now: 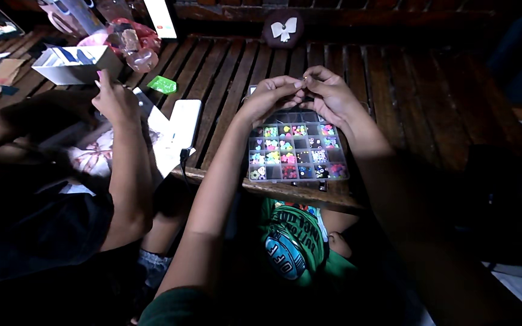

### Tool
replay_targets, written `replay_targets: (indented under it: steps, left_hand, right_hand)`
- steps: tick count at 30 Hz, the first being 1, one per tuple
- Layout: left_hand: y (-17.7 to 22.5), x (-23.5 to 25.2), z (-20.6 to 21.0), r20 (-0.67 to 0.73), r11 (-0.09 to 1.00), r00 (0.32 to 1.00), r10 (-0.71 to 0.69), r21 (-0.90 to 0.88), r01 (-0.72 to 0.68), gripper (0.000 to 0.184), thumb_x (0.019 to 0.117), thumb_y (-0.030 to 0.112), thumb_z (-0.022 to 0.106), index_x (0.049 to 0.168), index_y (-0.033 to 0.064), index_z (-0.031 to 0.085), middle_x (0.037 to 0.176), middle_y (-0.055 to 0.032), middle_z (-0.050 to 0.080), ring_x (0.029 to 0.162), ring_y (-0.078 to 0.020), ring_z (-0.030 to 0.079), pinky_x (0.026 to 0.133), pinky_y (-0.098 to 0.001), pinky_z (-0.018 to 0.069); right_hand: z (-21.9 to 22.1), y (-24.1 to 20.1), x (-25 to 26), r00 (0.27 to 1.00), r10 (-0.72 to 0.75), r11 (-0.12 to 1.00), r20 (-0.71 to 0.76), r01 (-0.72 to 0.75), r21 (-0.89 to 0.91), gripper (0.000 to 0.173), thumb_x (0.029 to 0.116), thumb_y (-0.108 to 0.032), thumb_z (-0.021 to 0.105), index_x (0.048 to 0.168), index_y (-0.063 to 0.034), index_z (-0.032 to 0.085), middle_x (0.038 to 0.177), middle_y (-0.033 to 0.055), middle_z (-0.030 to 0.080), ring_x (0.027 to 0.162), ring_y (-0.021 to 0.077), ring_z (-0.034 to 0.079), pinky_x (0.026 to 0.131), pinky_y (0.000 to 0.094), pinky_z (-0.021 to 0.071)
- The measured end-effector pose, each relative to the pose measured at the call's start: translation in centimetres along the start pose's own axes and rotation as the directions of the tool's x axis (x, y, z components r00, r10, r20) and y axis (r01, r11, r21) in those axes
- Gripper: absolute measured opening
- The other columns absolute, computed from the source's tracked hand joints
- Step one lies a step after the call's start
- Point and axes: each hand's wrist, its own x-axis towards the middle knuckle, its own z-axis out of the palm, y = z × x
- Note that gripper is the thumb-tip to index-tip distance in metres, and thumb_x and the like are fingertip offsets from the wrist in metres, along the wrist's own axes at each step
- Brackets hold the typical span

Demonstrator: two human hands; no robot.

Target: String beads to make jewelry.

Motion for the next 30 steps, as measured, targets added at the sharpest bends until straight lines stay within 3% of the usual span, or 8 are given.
replay_targets:
  steps: [30]
  left_hand:
    - [-0.01,-0.05,-0.06,0.031,1.000,0.999,0.025,-0.004,-0.024,0.014,0.1061,0.006,0.051,0.105,0.0039,0.064,0.085,0.0009,0.066,0.079,-0.0067,0.065,0.077,-0.0233,0.0569]
  right_hand:
    - [-0.46,0.12,0.16,1.000,-0.018,0.999,0.023,0.018,-0.029,0.014,0.1077,-0.011,0.048,0.105,-0.0182,0.060,0.091,-0.0058,0.070,0.080,0.0061,0.069,0.071,0.0259,0.0608]
